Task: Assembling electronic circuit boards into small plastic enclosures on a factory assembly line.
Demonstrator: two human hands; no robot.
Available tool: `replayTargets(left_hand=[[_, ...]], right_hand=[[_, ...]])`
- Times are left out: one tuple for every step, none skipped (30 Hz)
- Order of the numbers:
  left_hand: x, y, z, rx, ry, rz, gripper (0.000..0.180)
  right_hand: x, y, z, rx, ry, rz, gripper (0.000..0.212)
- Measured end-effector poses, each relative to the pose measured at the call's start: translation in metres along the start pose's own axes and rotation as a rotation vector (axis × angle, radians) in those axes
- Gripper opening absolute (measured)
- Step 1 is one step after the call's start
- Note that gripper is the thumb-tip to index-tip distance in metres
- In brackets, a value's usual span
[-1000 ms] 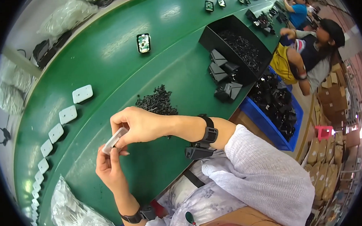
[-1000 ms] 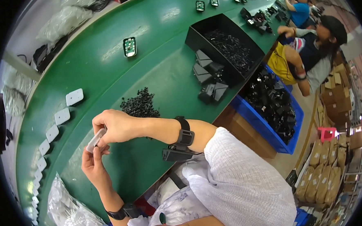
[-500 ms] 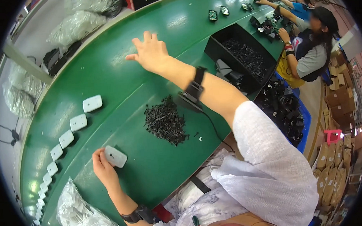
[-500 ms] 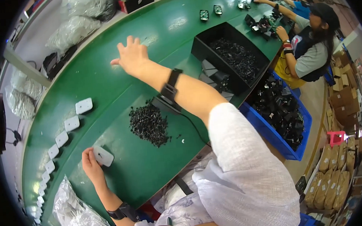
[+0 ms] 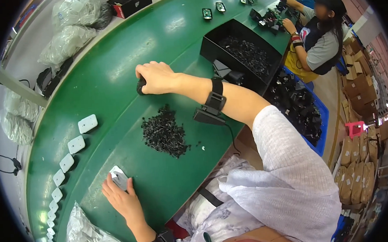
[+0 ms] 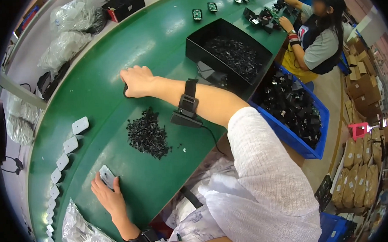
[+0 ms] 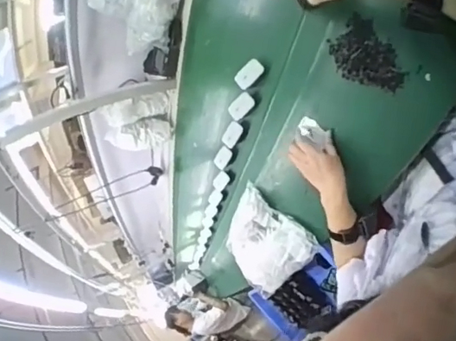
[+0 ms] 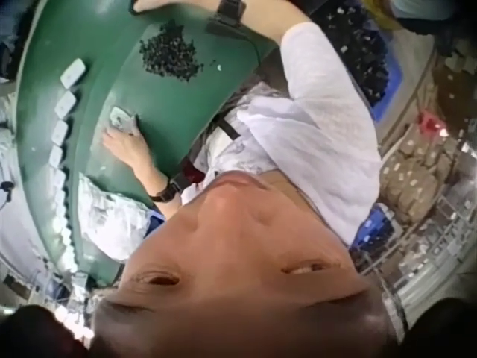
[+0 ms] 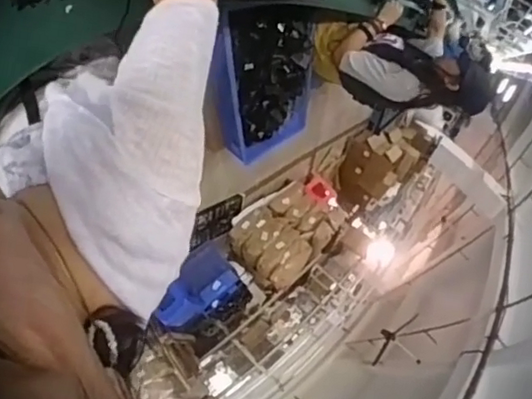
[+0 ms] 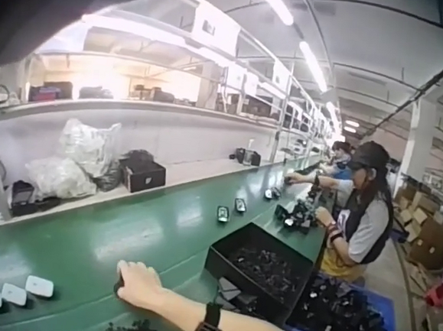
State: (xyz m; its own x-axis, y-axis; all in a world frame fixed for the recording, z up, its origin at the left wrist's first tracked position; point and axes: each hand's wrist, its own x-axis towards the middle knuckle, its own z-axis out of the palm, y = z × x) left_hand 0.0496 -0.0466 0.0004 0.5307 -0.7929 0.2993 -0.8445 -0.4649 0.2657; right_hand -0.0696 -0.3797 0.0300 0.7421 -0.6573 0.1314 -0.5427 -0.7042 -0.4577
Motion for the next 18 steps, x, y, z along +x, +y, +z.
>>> replayTargets(left_hand=[[-0.001, -0.001, -0.001, -0.003, -0.011, -0.003, 0.056], [-0.004, -0.006, -0.005, -0.085, 0.0, 0.011, 0.055], [-0.006, -0.012, -0.007, -0.165, 0.016, 0.02, 0.055], [-0.007, -0.016, -0.007, -0.196, 0.015, 0.054, 0.06], [-0.008, -0.019, -0.005, -0.244, 0.01, 0.077, 0.059], [-0.007, -0.022, -0.005, -0.287, 0.008, 0.09, 0.058], [-0.003, -0.02, -0.002, -0.301, 0.049, 0.109, 0.052], [0.002, -0.02, -0.001, -0.345, 0.014, 0.09, 0.052], [0.003, -0.021, 0.001, -0.361, 0.051, 0.138, 0.051], [0.005, -0.022, -0.003, -0.396, 0.03, 0.141, 0.053], [0.004, -0.025, -0.002, -0.467, 0.02, 0.099, 0.056], [0.001, -0.027, -0.003, -0.562, 0.028, 0.032, 0.056], [-0.002, -0.027, -0.008, -0.653, 0.045, -0.058, 0.054], [-0.007, -0.031, -0.011, -0.67, 0.073, -0.098, 0.053], [-0.01, -0.033, -0.013, -0.696, 0.098, -0.126, 0.051], [-0.014, -0.034, -0.016, -0.689, 0.113, -0.162, 0.051], [-0.016, -0.034, -0.017, -0.68, 0.112, -0.124, 0.05], [-0.019, -0.034, -0.016, -0.673, 0.109, -0.085, 0.049]], right_hand=[[-0.003, 0.006, -0.002, 0.001, -0.01, 0.007, 0.041], [-0.004, 0.006, 0.0, 0.008, -0.061, -0.038, 0.039], [-0.003, 0.005, 0.003, 0.018, -0.113, -0.088, 0.036], [-0.005, 0.003, 0.007, -0.039, -0.068, -0.076, 0.033], [-0.004, 0.001, 0.013, 0.0, -0.033, -0.105, 0.038], [-0.005, -0.011, 0.012, 0.064, -0.03, -0.124, 0.038], [-0.01, -0.021, 0.009, 0.165, -0.027, -0.147, 0.038], [-0.019, -0.035, 0.004, 0.192, -0.001, -0.176, 0.034], [-0.028, -0.052, 0.002, 0.283, -0.006, -0.264, 0.034], [-0.036, -0.069, 0.003, 0.265, -0.011, -0.383, 0.032], [-0.044, -0.087, 0.005, 0.269, -0.068, -0.461, 0.032], [-0.051, -0.102, 0.01, 0.235, -0.116, -0.555, 0.032], [-0.057, -0.115, 0.02, 0.262, -0.155, -0.599, 0.032], [-0.064, -0.126, 0.028, 0.271, -0.212, -0.659, 0.032], [-0.068, -0.133, 0.033, 0.271, -0.264, -0.708, 0.032], [-0.071, -0.139, 0.044, 0.26, -0.262, -0.768, 0.034], [-0.073, -0.143, 0.05, 0.262, -0.285, -0.783, 0.034], [-0.075, -0.147, 0.055, 0.232, -0.299, -0.791, 0.034]])
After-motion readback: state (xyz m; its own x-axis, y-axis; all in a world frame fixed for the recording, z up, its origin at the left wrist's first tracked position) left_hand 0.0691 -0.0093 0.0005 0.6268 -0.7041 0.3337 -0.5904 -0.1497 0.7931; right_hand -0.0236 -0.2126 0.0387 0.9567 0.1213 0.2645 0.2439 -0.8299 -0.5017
